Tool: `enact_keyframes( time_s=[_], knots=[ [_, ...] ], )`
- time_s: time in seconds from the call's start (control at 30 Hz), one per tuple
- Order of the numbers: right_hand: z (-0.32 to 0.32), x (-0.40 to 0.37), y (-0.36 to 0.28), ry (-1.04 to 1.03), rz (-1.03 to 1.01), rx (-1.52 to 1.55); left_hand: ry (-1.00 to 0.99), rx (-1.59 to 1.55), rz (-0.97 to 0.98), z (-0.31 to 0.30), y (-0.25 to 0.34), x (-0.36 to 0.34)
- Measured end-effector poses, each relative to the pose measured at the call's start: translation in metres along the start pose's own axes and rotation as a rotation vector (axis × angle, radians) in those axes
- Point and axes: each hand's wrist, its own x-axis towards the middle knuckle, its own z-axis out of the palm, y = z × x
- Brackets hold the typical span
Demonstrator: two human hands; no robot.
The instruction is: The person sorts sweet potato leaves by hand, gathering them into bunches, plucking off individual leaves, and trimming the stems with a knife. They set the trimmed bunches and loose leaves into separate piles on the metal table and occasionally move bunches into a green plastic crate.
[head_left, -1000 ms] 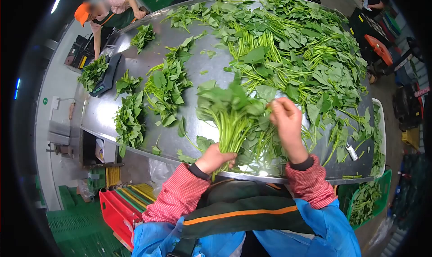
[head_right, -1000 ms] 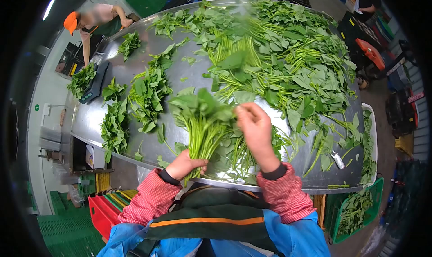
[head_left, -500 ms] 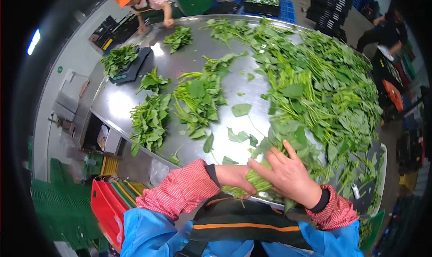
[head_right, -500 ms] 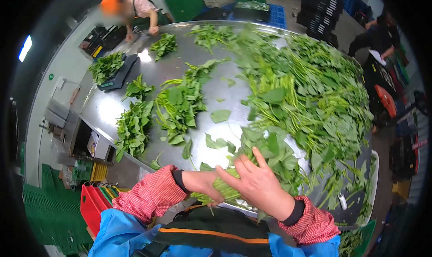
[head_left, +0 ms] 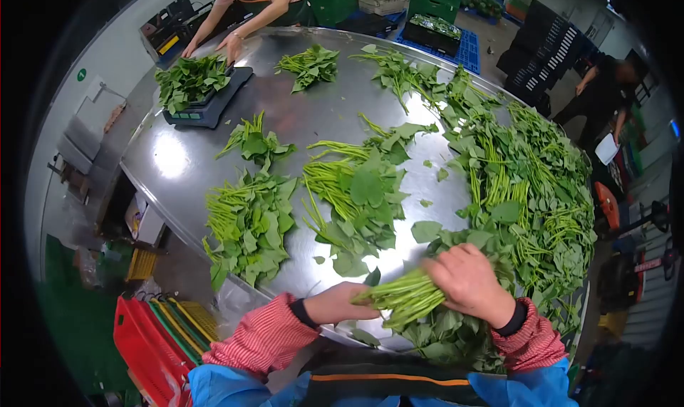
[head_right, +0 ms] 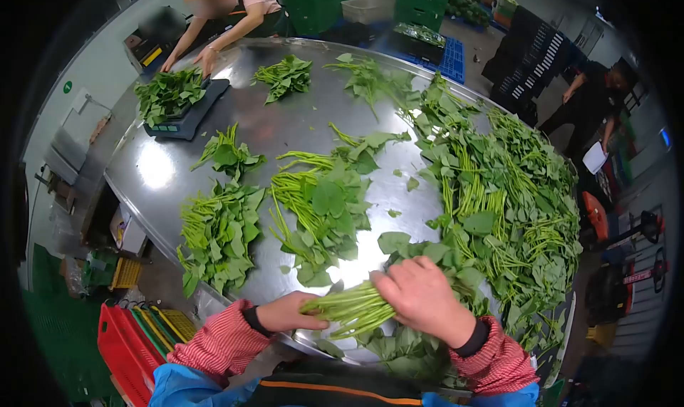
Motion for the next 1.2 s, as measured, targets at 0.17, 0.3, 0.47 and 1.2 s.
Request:
enact_keyframes(
  time_s=[0.17, 0.3, 0.47, 1.2],
  knots=[
    [-0.012, 0.063, 0.055, 0.094, 0.173, -0.148, 0.057, -0.479, -0.238, -0.082, -0.058, -0.033],
    [-0.018, 0.159, 0.083, 0.275, 0.200, -0.232, 0.140, 0.022, -0.011, -0.057, -0.091, -0.022],
    [0.011, 0.261, 0.117, 0.390, 0.167, -0.378, 0.062, -0.219, -0.157, -0.043, -0.124, -0.023],
    [0.173, 0.313, 0.197, 0.683, 0.387, 0.046, 0.105, -0.291, -0.278, -0.053, -0.131, 0.013]
  ],
)
